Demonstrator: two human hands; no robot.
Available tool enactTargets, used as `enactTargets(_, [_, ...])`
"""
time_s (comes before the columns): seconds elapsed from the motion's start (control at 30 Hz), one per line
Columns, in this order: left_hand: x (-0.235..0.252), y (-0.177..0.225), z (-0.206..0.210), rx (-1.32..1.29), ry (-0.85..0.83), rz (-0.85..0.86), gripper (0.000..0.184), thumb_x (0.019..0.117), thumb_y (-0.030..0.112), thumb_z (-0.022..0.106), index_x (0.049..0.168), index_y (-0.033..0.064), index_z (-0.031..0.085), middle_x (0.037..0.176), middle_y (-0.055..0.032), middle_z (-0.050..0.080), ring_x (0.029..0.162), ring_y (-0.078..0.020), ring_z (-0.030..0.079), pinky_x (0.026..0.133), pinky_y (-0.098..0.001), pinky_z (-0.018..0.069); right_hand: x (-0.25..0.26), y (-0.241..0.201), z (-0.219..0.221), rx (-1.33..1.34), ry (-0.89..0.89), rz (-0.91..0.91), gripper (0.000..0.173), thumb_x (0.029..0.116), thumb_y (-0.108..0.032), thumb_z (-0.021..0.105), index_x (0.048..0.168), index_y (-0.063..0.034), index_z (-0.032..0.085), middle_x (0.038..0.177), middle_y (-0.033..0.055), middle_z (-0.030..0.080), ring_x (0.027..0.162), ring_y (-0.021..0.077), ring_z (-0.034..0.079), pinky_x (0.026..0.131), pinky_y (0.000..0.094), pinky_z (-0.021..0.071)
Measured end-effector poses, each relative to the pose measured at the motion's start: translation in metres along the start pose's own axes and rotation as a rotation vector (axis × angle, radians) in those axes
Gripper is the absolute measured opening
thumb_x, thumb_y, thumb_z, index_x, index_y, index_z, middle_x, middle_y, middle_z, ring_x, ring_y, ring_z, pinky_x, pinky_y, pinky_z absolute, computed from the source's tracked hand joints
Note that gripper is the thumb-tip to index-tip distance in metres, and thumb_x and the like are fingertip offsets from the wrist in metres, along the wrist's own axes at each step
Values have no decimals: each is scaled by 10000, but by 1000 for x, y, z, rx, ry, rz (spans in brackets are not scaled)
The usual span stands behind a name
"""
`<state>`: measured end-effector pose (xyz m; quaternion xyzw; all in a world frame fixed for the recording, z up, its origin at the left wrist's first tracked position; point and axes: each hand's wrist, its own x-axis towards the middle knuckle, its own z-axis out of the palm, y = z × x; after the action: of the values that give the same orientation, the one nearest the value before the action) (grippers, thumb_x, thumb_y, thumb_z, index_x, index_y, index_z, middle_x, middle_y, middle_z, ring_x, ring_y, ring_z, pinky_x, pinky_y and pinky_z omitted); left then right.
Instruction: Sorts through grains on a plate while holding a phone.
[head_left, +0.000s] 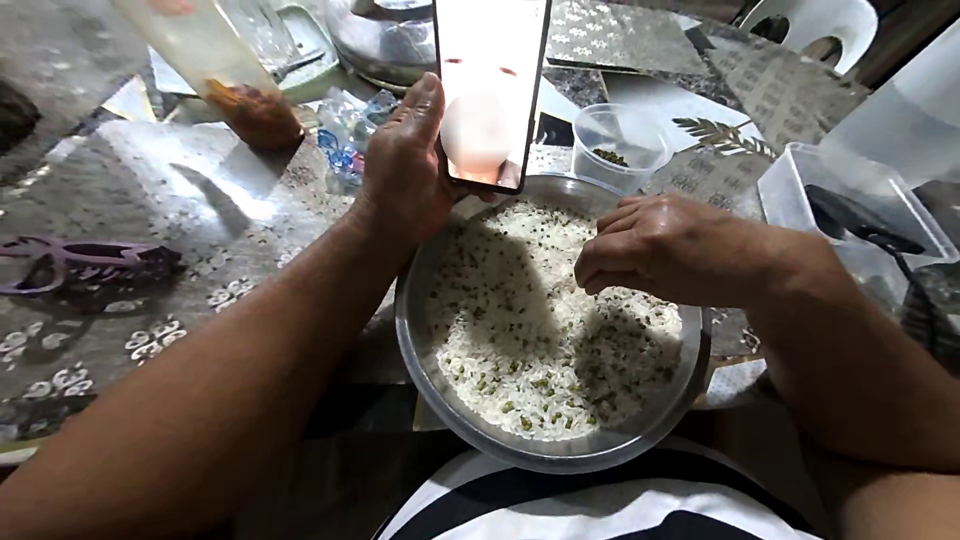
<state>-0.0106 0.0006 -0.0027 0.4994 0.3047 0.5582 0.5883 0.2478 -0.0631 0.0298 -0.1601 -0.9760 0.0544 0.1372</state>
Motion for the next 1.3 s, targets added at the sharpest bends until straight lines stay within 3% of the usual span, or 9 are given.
enactTargets(0.1, [-1,0,2,22,20,10,406,1137,353,209,1362,185,502,1151,-60,707,924,-233,736,663,-406,636,-3,3,-5,-38,41,42,164,988,-178,629,900,-98,743,781,18,702,768,143,673,734,292,538])
enactTargets(0.23, [-2,1,4,18,28,6,403,1137,353,210,1357,193,507,1161,-60,704,930,-235,737,653,-403,635,-11,17,-22,-140,189,205,158,986,-138,614,948,-58,745,801,73,689,732,158,648,695,299,523])
enactTargets(0.33, [-2,0,2,16,4,10,394,1138,343,207,1345,192,506,1160,-52,704,926,-229,736,642,-383,632,-16,28,-31,-83,256,336,160,1000,-172,616,980,-74,740,874,-7,722,777,-25,638,749,155,516])
enactTargets(0.43, [-1,-1,1,12,-2,11,403,1137,354,212,1360,194,506,1176,-59,700,945,-238,735,649,-394,634,-17,32,-31,-39,268,412,161,1008,-188,611,983,-83,730,872,-52,711,767,-85,608,743,109,492])
enactTargets(0.6, [-2,0,2,9,22,-5,405,1138,356,218,1370,191,506,1177,-76,702,930,-250,740,640,-402,637,-19,47,-27,-257,348,603,205,1030,-189,596,1040,-26,722,905,116,726,801,193,685,768,393,538])
enactTargets(0.73, [-2,1,2,5,24,-6,404,1138,364,220,1377,203,504,1176,-69,703,942,-246,739,652,-399,638,-25,74,-17,-283,360,663,238,1041,-200,581,1035,-1,712,901,146,737,828,271,713,797,480,549])
enactTargets(1.13, [-2,1,1,14,21,-7,408,1138,360,207,1377,199,495,1193,-70,696,953,-257,735,653,-414,636,-25,90,-10,-332,239,749,424,1039,-355,584,944,49,676,842,232,684,825,404,689,766,571,516])
enactTargets(1.2, [-2,1,1,6,15,-11,420,1138,367,201,1383,195,496,1201,-79,691,957,-266,732,653,-422,635,-25,90,-9,-311,267,747,427,1039,-357,581,936,47,670,825,213,678,787,371,682,737,545,514])
enactTargets(1.3, [-1,0,0,8,3,-2,420,1139,355,197,1378,194,502,1198,-86,695,939,-266,737,631,-410,634,-26,89,-9,-183,371,753,330,1027,-294,616,975,21,698,848,138,702,760,213,668,752,414,528])
